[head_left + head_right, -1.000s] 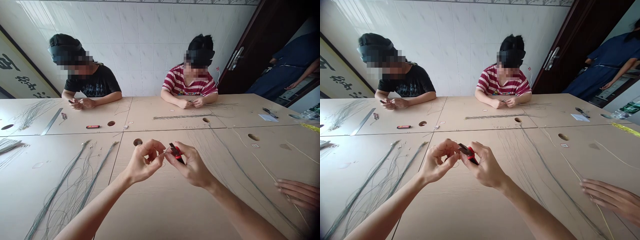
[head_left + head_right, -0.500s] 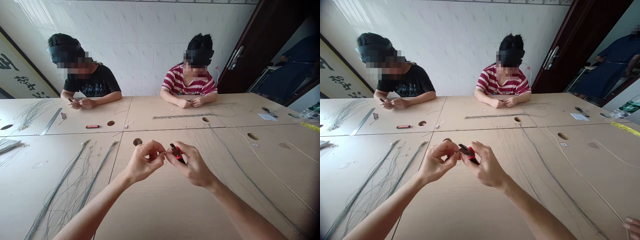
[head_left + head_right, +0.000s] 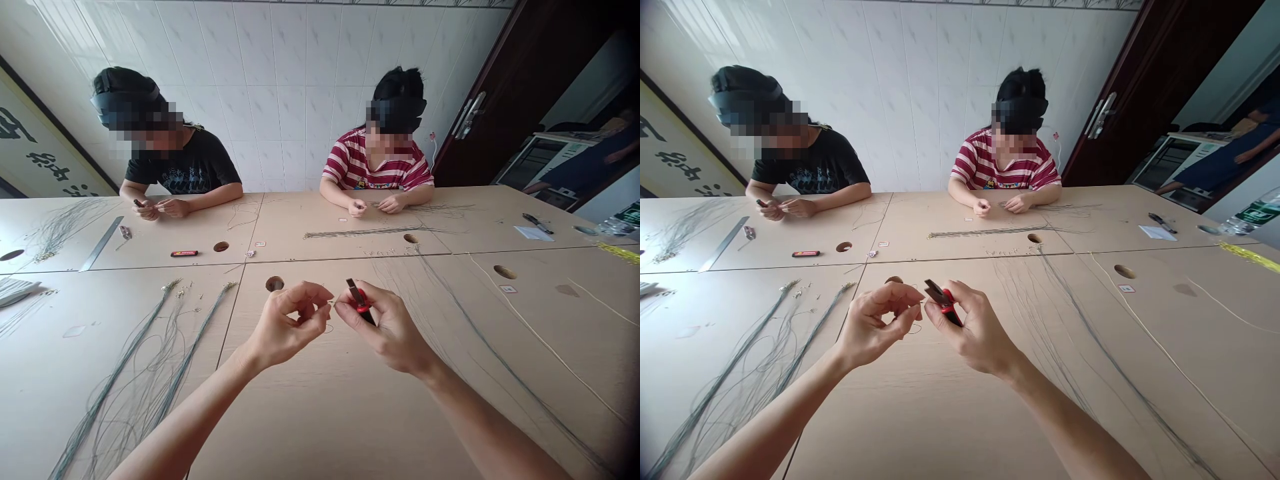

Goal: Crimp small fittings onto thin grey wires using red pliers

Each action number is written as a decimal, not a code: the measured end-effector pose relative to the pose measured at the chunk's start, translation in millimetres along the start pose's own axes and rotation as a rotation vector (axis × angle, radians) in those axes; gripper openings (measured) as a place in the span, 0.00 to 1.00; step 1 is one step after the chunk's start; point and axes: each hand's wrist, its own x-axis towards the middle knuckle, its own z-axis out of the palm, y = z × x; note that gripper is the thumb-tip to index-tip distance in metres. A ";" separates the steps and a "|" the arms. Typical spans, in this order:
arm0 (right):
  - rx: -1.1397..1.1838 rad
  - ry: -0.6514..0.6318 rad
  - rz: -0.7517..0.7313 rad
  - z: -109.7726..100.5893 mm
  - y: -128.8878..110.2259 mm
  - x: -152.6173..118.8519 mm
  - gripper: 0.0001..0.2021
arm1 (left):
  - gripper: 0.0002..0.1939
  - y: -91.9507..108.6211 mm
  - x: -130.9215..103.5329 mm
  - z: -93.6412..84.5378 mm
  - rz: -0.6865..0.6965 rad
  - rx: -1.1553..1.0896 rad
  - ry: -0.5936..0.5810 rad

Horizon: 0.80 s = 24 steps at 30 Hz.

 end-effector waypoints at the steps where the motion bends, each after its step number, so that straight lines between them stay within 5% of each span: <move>1: 0.007 0.005 0.000 -0.1 0.4 0.0 0.10 | 0.06 0.3 0.0 0.0 -0.008 -0.006 0.003; 24: 0.041 -0.030 -0.013 1.8 -2.3 0.2 0.11 | 0.03 2.0 -2.7 -1.4 -0.024 -0.024 -0.010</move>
